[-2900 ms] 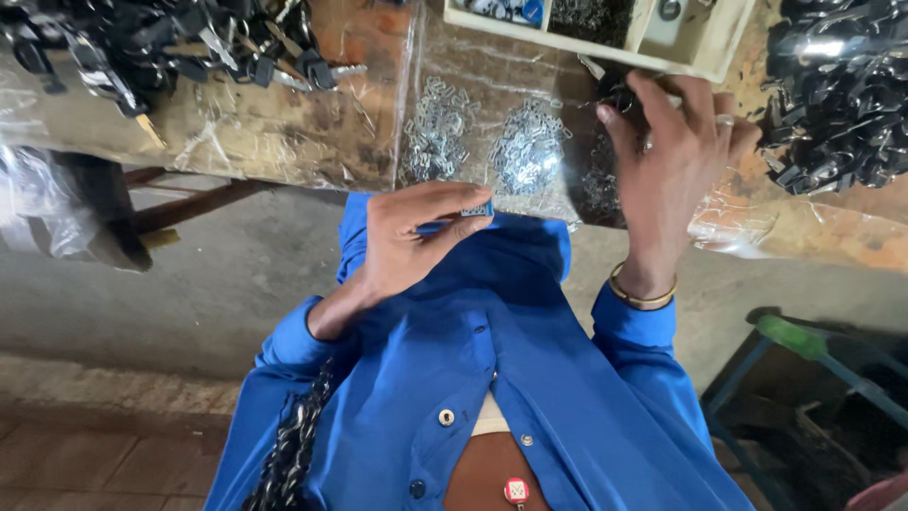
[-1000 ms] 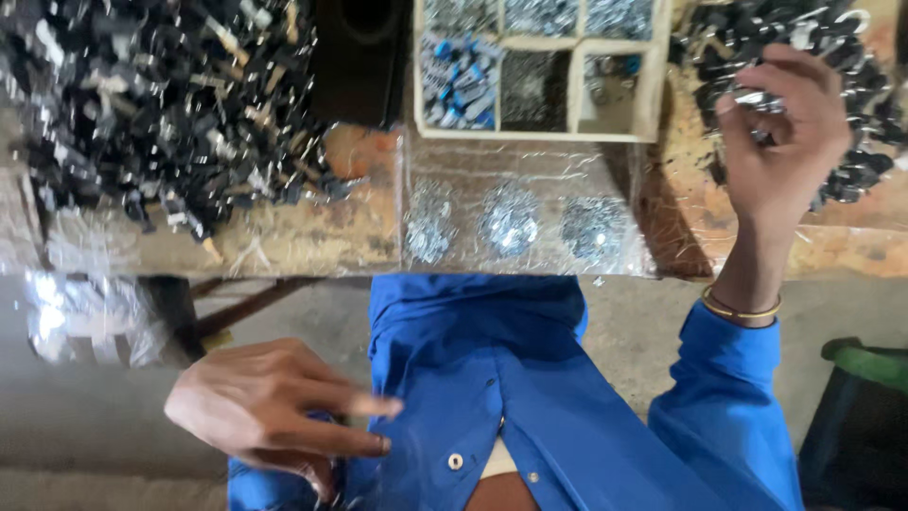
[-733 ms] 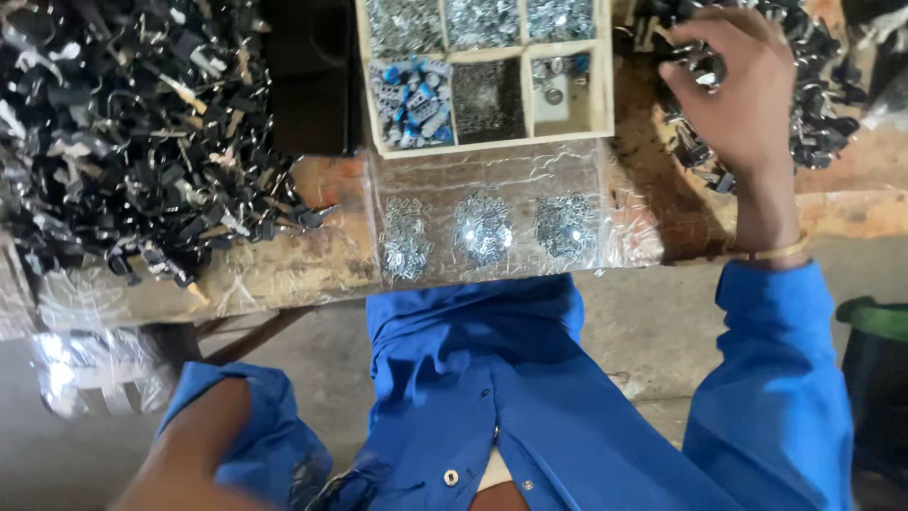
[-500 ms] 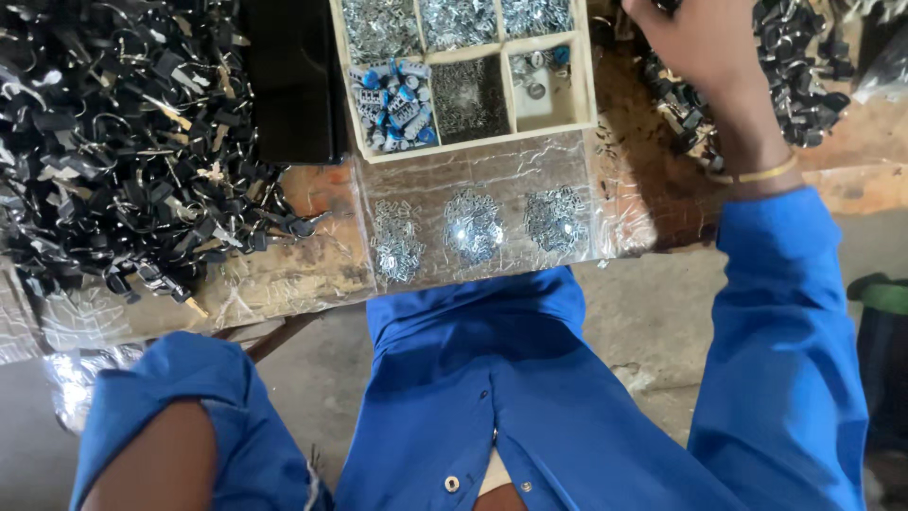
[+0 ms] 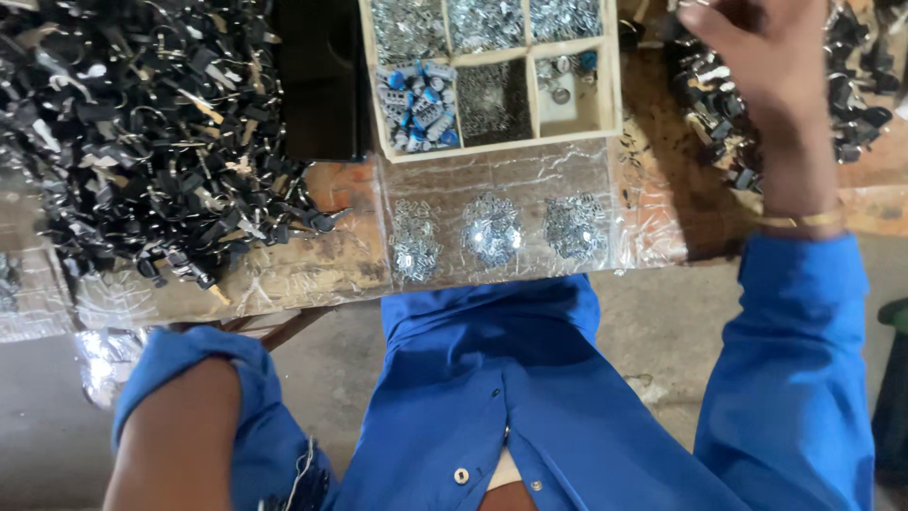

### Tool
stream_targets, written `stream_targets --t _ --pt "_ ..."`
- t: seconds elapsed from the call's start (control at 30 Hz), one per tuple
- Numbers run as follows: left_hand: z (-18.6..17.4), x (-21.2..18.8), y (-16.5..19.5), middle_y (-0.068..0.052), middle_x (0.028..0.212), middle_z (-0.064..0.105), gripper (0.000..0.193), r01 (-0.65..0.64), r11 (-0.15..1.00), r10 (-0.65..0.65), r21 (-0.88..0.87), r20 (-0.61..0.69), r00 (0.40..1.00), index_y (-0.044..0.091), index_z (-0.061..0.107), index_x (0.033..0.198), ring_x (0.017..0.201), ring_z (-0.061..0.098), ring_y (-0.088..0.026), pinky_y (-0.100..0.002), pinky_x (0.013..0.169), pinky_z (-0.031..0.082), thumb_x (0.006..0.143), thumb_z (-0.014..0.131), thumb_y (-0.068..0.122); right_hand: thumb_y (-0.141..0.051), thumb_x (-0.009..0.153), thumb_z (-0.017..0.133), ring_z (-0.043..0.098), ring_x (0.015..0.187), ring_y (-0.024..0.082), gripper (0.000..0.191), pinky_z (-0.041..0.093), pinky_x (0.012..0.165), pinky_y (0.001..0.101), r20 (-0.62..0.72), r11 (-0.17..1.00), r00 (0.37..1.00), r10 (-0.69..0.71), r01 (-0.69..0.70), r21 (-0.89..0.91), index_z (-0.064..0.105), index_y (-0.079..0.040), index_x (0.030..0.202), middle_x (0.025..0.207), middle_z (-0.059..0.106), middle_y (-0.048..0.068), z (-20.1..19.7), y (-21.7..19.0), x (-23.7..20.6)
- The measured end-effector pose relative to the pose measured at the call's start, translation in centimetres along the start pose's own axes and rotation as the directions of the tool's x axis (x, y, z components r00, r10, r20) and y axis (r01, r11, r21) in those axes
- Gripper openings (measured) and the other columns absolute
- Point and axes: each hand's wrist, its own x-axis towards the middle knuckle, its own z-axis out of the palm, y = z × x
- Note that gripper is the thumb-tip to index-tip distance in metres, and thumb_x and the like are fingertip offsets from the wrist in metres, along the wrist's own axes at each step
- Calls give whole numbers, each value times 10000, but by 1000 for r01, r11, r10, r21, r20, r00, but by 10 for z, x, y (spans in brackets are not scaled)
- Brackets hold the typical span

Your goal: The person assembles small lock cylinders at a workbench. They pick tiny metal pins and springs from a compartment tray, insert the parts by hand into the open lock body, press them into place, and set finished assemblies aside among piles of black lock parts.

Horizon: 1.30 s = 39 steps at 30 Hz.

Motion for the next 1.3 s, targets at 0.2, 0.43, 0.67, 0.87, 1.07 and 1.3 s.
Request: stream_targets --t 0.2,0.43,0.67,0.87,1.07,1.3 --pt "-27 -16 -4 -38 998 730 261 313 876 -238 366 -236 942 137 715 1211 771 732 -152 -336 619 571 964 785 191 -175 1011 844 559 560 220 343 420 541 333 74 682 997 -8 59 -729 671 3 775 669 624 118 -11 -41 -50" --pt "-109 -40 -74 -48 1224 667 316 799 -11 30 601 -799 601 131 714 1297 1067 662 -294 -426 883 557 984 756 110 -190 929 812 676 671 133 255 518 601 291 205 990 976 71 -44 -136 677 -52 1097 1002 785 53 64 -80 -82" --pt "-126 -53 -117 -45 1230 562 255 881 4 -16 473 -881 473 201 754 1204 1060 644 -285 -484 791 519 971 728 99 -194 916 816 672 744 257 205 513 616 362 166 726 954 -249 297 -620 763 -115 1098 1038 692 65 103 -87 -81" --pt "-126 -51 -119 -45 1210 553 110 898 87 27 432 -902 431 128 703 1077 1021 651 -262 -478 801 520 977 748 114 -186 975 814 660 773 244 111 513 660 369 186 851 960 -210 273 -448 781 -125 1062 953 636 56 100 -90 -54" --pt "-116 -29 -115 -94 1270 588 163 850 218 195 480 -875 444 41 622 1149 909 718 -189 -316 766 619 1010 700 10 -196 879 826 624 926 288 178 452 833 429 257 821 902 -347 424 -381 781 -127 1037 964 645 67 138 -74 14" --pt "-98 -7 -151 -73 960 784 164 579 787 40 214 -953 299 8 726 1065 892 735 -110 -249 777 624 923 809 16 -218 851 814 590 935 263 114 330 831 448 299 863 935 -193 306 -402 770 -164 942 899 647 14 141 -62 28"
